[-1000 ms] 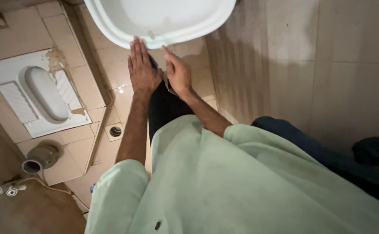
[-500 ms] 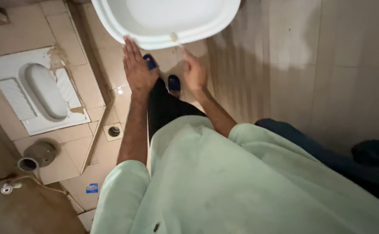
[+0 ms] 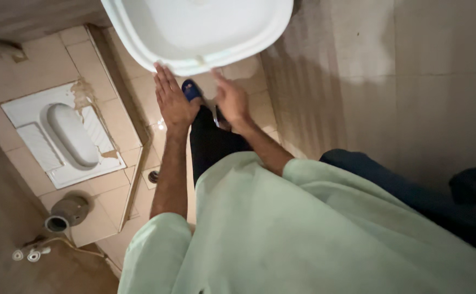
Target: The person scrubs the interior of a white bathroom sink with a toothbrush, focusing on the basin and drain area. They repeatedly rinse the brush under running water and continue scrubbing different spots around the sink.
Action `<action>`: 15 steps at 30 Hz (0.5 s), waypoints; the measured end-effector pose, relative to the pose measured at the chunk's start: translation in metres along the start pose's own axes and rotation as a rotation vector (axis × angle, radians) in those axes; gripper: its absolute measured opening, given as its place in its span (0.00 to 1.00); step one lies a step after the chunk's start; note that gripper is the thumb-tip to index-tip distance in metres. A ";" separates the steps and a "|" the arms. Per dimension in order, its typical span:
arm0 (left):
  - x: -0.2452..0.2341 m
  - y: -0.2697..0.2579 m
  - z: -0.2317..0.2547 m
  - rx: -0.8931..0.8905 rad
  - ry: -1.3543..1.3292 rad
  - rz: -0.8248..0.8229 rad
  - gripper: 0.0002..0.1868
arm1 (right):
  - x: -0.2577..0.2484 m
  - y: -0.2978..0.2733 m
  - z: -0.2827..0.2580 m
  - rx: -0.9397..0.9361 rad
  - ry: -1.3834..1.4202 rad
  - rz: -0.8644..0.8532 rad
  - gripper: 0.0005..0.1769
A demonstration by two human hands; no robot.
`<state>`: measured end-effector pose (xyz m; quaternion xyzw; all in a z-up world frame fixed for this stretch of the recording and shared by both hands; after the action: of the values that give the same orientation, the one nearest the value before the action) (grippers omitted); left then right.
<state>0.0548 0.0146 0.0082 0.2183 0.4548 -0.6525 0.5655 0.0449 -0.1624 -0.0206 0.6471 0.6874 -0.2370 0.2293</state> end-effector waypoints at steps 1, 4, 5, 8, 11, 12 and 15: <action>-0.001 0.002 0.000 0.008 -0.007 0.018 0.66 | -0.014 0.005 0.007 0.010 -0.015 0.016 0.32; 0.001 0.007 0.001 -0.024 0.048 -0.002 0.67 | -0.041 0.010 0.021 0.142 -0.056 0.014 0.29; 0.002 0.006 0.002 0.007 0.036 0.017 0.66 | -0.041 0.012 0.021 0.250 -0.059 -0.001 0.30; 0.003 0.005 0.007 0.050 0.022 0.026 0.63 | -0.022 0.005 0.006 0.295 -0.090 -0.028 0.32; 0.004 0.011 0.016 0.023 0.042 -0.031 0.61 | 0.001 0.001 -0.014 0.049 -0.085 0.008 0.31; 0.006 0.010 0.021 0.032 0.053 -0.037 0.60 | 0.003 0.002 -0.018 -0.050 -0.072 0.036 0.30; 0.008 0.012 0.029 0.052 0.126 -0.057 0.57 | -0.019 0.003 -0.006 0.058 -0.065 -0.076 0.33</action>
<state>0.0704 -0.0134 0.0114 0.2606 0.4784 -0.6651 0.5108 0.0494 -0.1736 -0.0041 0.6190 0.6965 -0.2860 0.2236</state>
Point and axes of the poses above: each hand's wrist, its own y-axis towards the middle knuckle, its own x-axis out of the palm, z = x × y, the point moved 1 cm from there along y, towards the middle knuckle, and after that the axes turned 4 degrees about -z, right-handed, at the moved point
